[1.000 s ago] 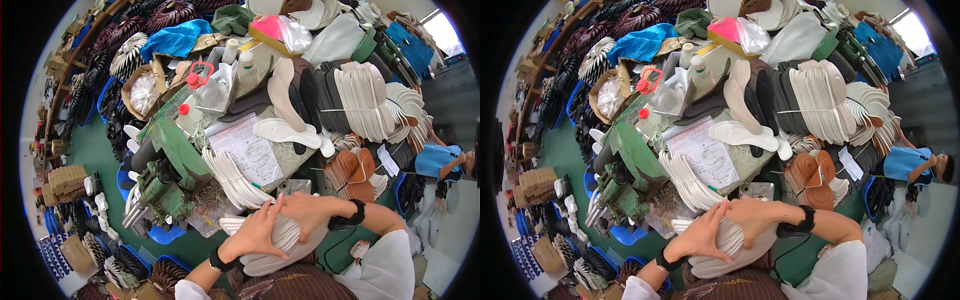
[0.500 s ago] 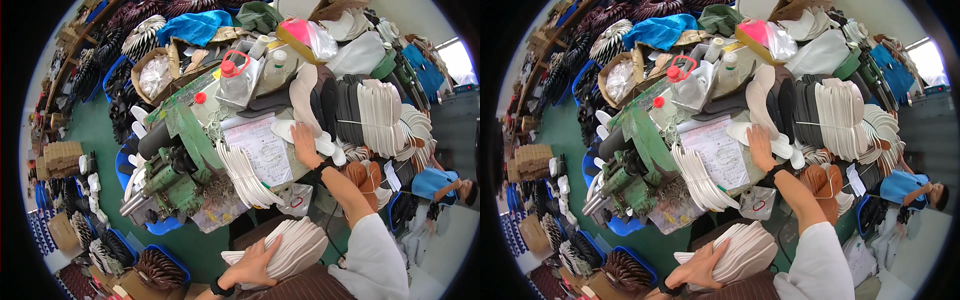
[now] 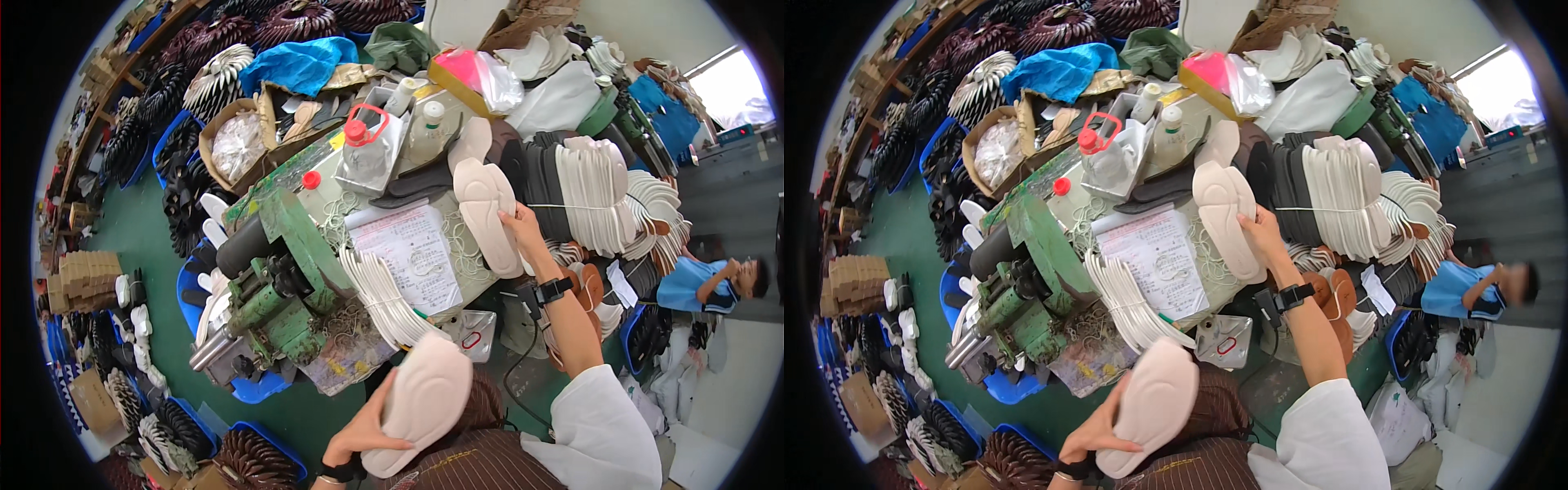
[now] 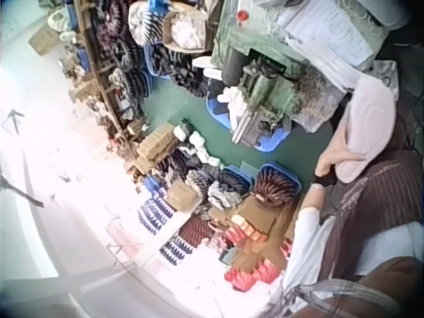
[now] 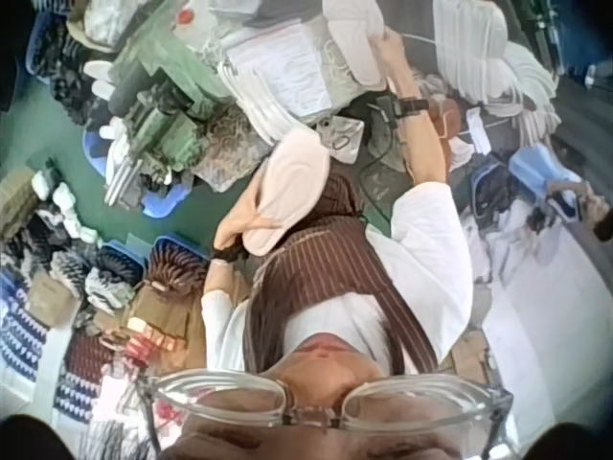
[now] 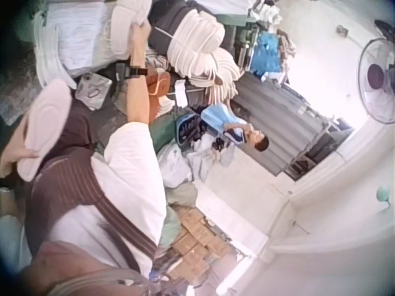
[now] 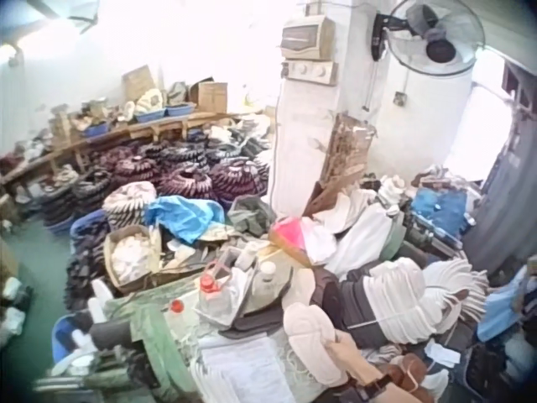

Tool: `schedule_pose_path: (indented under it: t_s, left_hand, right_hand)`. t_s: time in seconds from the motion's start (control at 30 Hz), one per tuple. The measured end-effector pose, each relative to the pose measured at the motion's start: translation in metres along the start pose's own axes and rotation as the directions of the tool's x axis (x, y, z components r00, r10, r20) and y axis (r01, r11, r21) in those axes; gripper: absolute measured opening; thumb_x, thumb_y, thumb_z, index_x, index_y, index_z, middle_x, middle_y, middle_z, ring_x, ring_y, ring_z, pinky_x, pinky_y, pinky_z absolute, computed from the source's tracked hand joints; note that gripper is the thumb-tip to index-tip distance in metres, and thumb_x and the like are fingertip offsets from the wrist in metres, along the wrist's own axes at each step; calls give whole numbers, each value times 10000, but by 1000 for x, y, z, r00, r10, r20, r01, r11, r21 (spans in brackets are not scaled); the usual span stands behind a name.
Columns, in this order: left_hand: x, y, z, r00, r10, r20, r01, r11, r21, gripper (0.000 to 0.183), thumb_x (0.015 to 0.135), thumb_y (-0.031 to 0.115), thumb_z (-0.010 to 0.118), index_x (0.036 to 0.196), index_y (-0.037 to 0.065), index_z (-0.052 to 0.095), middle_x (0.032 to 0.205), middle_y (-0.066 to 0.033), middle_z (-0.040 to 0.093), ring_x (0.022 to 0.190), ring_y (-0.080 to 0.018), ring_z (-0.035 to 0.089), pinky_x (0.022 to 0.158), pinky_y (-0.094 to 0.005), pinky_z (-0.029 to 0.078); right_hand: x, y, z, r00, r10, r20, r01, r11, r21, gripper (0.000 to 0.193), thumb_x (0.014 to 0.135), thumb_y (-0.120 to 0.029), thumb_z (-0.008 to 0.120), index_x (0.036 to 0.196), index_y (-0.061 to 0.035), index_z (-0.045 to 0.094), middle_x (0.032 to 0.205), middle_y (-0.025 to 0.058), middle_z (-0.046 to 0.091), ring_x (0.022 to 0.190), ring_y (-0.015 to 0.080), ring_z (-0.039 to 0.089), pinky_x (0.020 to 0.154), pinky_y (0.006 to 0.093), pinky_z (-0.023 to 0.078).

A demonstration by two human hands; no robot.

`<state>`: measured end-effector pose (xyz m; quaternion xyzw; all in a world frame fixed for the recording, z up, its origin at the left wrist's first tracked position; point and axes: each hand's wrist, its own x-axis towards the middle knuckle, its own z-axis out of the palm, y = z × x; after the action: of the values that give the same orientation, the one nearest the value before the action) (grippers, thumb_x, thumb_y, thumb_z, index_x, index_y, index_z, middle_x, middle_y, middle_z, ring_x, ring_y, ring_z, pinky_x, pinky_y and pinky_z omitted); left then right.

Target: The person assembles slipper soles and straps in a factory. They pick up stacks of black and white soles, separate them, and attach straps using a roller machine, placing finished units into a blue bin.

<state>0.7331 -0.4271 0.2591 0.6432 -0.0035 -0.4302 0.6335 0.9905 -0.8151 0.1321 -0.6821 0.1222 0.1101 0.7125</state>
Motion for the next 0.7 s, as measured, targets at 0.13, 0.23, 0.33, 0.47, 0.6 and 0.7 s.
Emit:
schedule_pose_path:
  t_s: [0.13, 0.23, 0.33, 0.47, 0.6, 0.7]
  left_hand:
    - [-32, -3, -20, 988, -80, -134, 22, 921, -388, 1211, 509, 210, 912, 1485, 1, 226, 1415, -137, 423, 1327, -236, 393, 1112, -351, 290]
    - [-64, 3, -25, 960, -170, -224, -2, 793, -609, 1103, 495, 106, 866, 1431, -30, 299, 1312, -136, 529, 1229, -246, 508, 1044, -359, 399]
    - [-89, -6, -12, 898, -172, -406, -163, 726, -669, 1068, 517, 149, 846, 1424, -44, 315, 1294, -157, 543, 1224, -270, 515, 1037, -366, 410]
    - [-104, -12, -1, 825, -232, -515, -259, 655, -710, 1067, 520, 154, 845, 1425, -44, 314, 1296, -158, 542, 1226, -271, 514, 1037, -366, 410]
    - [-107, -6, 16, 749, -301, -591, -322, 614, -721, 1066, 523, 159, 844, 1425, -45, 313, 1297, -159, 541, 1227, -272, 513, 1038, -367, 410]
    - [-100, -21, 14, 748, -302, -591, -344, 585, -734, 1066, 525, 163, 843, 1426, -45, 313, 1298, -159, 540, 1228, -273, 513, 1038, -367, 409]
  right_hand:
    - [-14, -4, 9, 996, 85, 15, -86, 970, 225, 288, 911, -70, 639, 1174, 32, 584, 1051, 92, 682, 906, 145, 658, 832, 290, 526]
    - [-24, -7, 19, 995, 94, 24, -97, 956, 276, 294, 905, -61, 644, 1176, 35, 582, 1055, 90, 682, 915, 144, 659, 837, 286, 525]
    - [-31, -13, 33, 995, 89, 36, -96, 943, 320, 314, 897, -58, 654, 1188, 35, 581, 1055, 86, 683, 925, 143, 660, 849, 283, 524]
    - [-38, -15, 34, 996, 80, 32, -86, 954, 289, 341, 894, -59, 658, 1209, 37, 574, 1069, 81, 680, 930, 136, 655, 863, 281, 518]
    - [-50, -21, 57, 996, 27, 85, -49, 965, 258, 370, 887, -50, 657, 1233, 40, 564, 1079, 69, 673, 931, 117, 638, 864, 273, 504]
    - [-70, -37, 66, 994, -6, 106, -16, 978, 210, 393, 879, -39, 650, 1252, 40, 554, 1096, 64, 661, 952, 108, 617, 873, 268, 490]
